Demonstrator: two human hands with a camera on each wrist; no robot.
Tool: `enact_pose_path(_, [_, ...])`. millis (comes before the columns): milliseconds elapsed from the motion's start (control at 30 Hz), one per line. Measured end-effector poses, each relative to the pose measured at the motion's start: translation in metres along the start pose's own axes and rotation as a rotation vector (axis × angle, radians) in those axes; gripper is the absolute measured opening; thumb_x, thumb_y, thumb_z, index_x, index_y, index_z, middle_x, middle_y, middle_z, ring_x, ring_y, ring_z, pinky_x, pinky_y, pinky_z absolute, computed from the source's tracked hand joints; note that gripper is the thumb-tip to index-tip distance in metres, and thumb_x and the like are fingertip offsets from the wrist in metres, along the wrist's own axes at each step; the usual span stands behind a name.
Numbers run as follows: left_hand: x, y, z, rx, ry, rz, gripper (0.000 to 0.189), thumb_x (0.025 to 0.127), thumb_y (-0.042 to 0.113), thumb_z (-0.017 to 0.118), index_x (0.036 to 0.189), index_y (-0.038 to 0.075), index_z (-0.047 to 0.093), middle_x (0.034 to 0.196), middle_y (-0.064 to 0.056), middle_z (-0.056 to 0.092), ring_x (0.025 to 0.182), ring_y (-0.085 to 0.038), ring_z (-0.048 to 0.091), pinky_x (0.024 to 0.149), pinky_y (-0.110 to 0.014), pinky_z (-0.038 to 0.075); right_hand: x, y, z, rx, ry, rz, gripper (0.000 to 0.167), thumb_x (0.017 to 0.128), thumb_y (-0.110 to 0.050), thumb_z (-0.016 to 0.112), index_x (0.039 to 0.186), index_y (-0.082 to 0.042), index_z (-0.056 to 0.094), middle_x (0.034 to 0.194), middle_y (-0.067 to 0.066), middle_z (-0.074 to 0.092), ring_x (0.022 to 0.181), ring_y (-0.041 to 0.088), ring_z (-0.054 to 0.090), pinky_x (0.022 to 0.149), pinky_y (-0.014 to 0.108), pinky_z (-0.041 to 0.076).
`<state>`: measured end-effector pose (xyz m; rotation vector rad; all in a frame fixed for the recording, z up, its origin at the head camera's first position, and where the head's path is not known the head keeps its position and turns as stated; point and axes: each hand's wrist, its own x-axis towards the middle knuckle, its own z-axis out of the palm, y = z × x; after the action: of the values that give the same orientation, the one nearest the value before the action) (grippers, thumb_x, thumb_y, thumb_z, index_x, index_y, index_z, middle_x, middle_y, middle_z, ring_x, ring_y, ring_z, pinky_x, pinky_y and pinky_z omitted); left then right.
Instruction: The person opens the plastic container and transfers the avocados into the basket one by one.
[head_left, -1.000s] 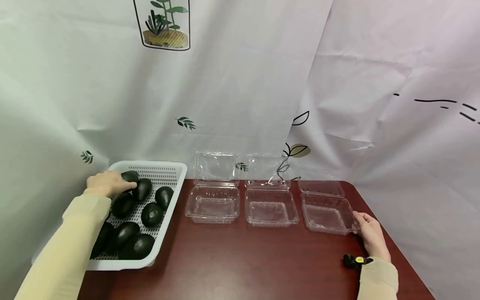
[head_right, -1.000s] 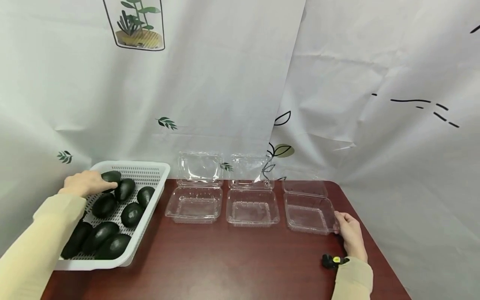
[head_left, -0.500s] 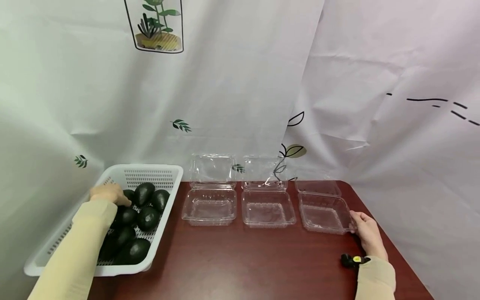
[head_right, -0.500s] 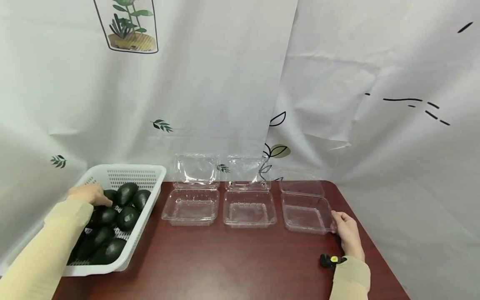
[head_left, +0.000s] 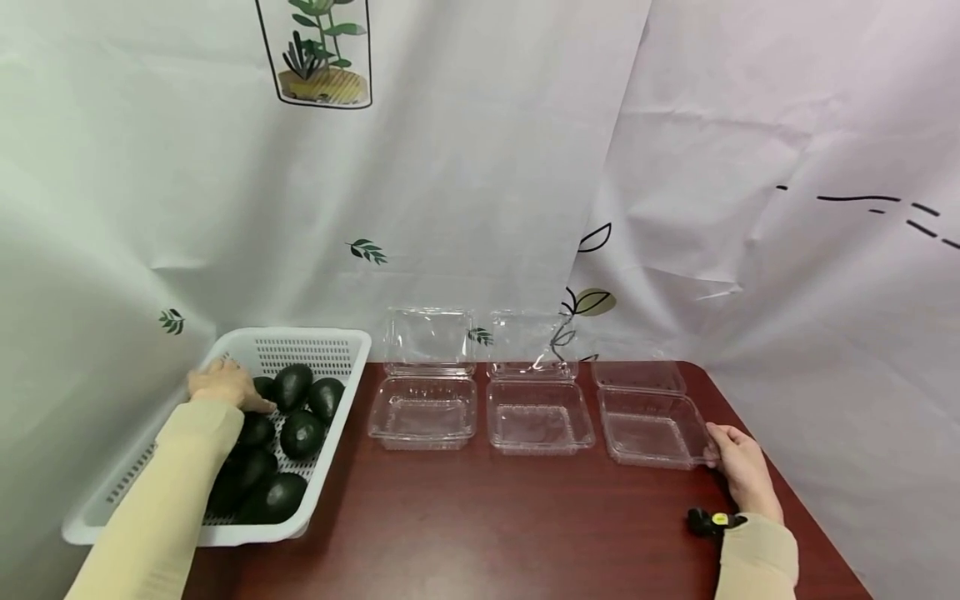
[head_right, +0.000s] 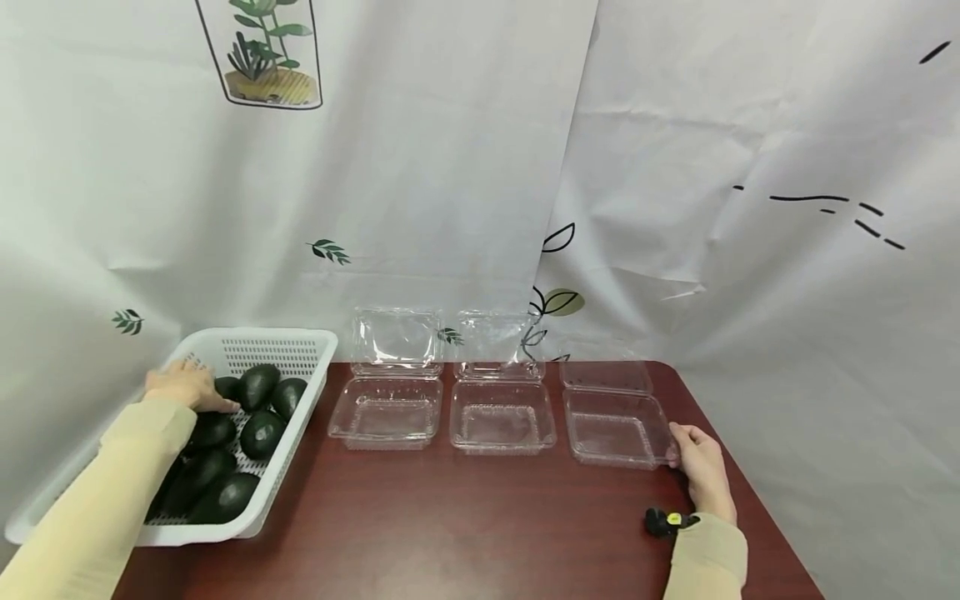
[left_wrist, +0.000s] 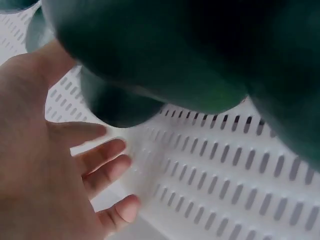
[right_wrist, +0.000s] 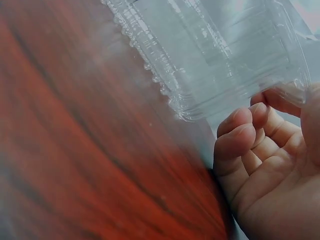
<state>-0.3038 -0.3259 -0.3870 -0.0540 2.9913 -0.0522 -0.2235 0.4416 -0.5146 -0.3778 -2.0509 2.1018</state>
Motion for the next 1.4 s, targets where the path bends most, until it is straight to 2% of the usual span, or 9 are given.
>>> enact_pose_path(133, [0.000, -0.002, 0.001, 0.011, 0.085, 0.053, 0.103, 0.071, 0.054, 0.079, 0.137, -0.012, 0.037, 0.129, -0.043, 0.034, 0.121, -0.057, 0.031, 0.088, -0.071, 0.030, 0.001, -0.001, -0.002, 0.015, -0.020, 0.012, 0.022, 0.100, -0.027, 0.056, 0.082, -0.016, 0.062, 0.066, -0.006, 0.053, 0.055, 0.007, 0.052, 0.054, 0.021, 0.046])
enact_pose_path(300, [-0.001, -0.007, -0.001, -0.011, 0.108, 0.068, 0.105, 0.071, 0.055, 0.079, 0.141, -0.010, 0.034, 0.130, -0.045, 0.029, 0.123, -0.058, 0.024, 0.088, -0.072, 0.027, 0.001, -0.004, -0.003, 0.044, -0.046, 0.020, 0.024, 0.101, -0.026, 0.054, 0.081, -0.014, 0.060, 0.067, -0.005, 0.053, 0.057, 0.007, 0.053, 0.055, 0.021, 0.047])
enact_pose_path(567, [-0.004, -0.012, -0.004, -0.069, 0.120, 0.155, 0.095, 0.084, 0.050, 0.070, 0.145, -0.012, 0.029, 0.143, -0.045, 0.015, 0.132, -0.061, 0.010, 0.094, -0.076, 0.020, -0.006, -0.008, -0.011, 0.038, -0.014, 0.042, 0.022, 0.101, -0.030, 0.054, 0.089, -0.013, 0.060, 0.072, -0.002, 0.051, 0.061, 0.009, 0.058, 0.057, 0.024, 0.051])
enact_pose_path(767, [-0.010, -0.005, -0.021, -0.086, 0.174, 0.167, 0.084, 0.096, 0.052, 0.053, 0.146, -0.010, 0.029, 0.146, -0.042, 0.013, 0.135, -0.058, 0.007, 0.096, -0.077, 0.013, -0.011, -0.018, -0.013, 0.028, 0.004, 0.028, 0.024, 0.100, -0.031, 0.055, 0.084, -0.014, 0.061, 0.070, -0.002, 0.052, 0.059, 0.011, 0.057, 0.056, 0.024, 0.051])
enact_pose_path(833, [-0.012, 0.001, -0.027, -0.098, 0.191, 0.171, 0.085, 0.097, 0.058, 0.046, 0.146, -0.010, 0.029, 0.147, -0.041, 0.011, 0.137, -0.057, 0.005, 0.097, -0.077, 0.012, -0.012, -0.025, -0.013, -0.062, 0.034, 0.003, 0.025, 0.101, -0.030, 0.054, 0.084, -0.013, 0.061, 0.070, -0.002, 0.053, 0.059, 0.010, 0.057, 0.056, 0.024, 0.051])
enact_pose_path(933, [-0.017, 0.010, -0.038, -0.122, 0.224, 0.182, 0.088, 0.097, 0.063, 0.039, 0.148, -0.008, 0.029, 0.149, -0.040, 0.010, 0.138, -0.056, 0.003, 0.098, -0.077, 0.009, -0.017, -0.039, -0.014, -0.362, 0.076, -0.058, 0.032, 0.103, -0.032, 0.047, 0.098, -0.004, 0.061, 0.076, 0.004, 0.057, 0.065, 0.014, 0.058, 0.058, 0.027, 0.049])
enact_pose_path(1033, [-0.023, 0.021, -0.047, -0.138, 0.263, 0.191, 0.087, 0.097, 0.065, 0.035, 0.149, -0.005, 0.028, 0.151, -0.039, 0.009, 0.139, -0.054, 0.002, 0.098, -0.077, 0.008, -0.026, -0.057, -0.015, -0.673, 0.127, -0.124, 0.045, 0.104, -0.034, 0.040, 0.117, 0.007, 0.052, 0.096, 0.021, 0.059, 0.084, 0.031, 0.058, 0.067, 0.036, 0.044])
enact_pose_path(1100, [-0.029, 0.031, -0.052, -0.151, 0.293, 0.202, 0.087, 0.097, 0.065, 0.034, 0.150, -0.004, 0.028, 0.152, -0.038, 0.009, 0.141, -0.053, 0.002, 0.099, -0.076, 0.007, -0.033, -0.068, -0.015, -0.791, 0.144, -0.163, 0.050, 0.103, -0.035, 0.037, 0.125, 0.009, 0.046, 0.112, 0.031, 0.054, 0.096, 0.042, 0.053, 0.073, 0.044, 0.041])
enact_pose_path(1400, [-0.074, 0.089, -0.067, -0.214, 0.386, 0.279, 0.078, 0.100, 0.061, 0.032, 0.152, 0.003, 0.030, 0.155, -0.033, 0.013, 0.144, -0.046, 0.002, 0.107, -0.069, 0.008, -0.062, -0.111, 0.017, -0.861, 0.059, -0.280, 0.063, 0.104, -0.038, 0.036, 0.147, 0.007, 0.026, 0.142, 0.041, 0.029, 0.124, 0.062, 0.029, 0.090, 0.070, 0.028])
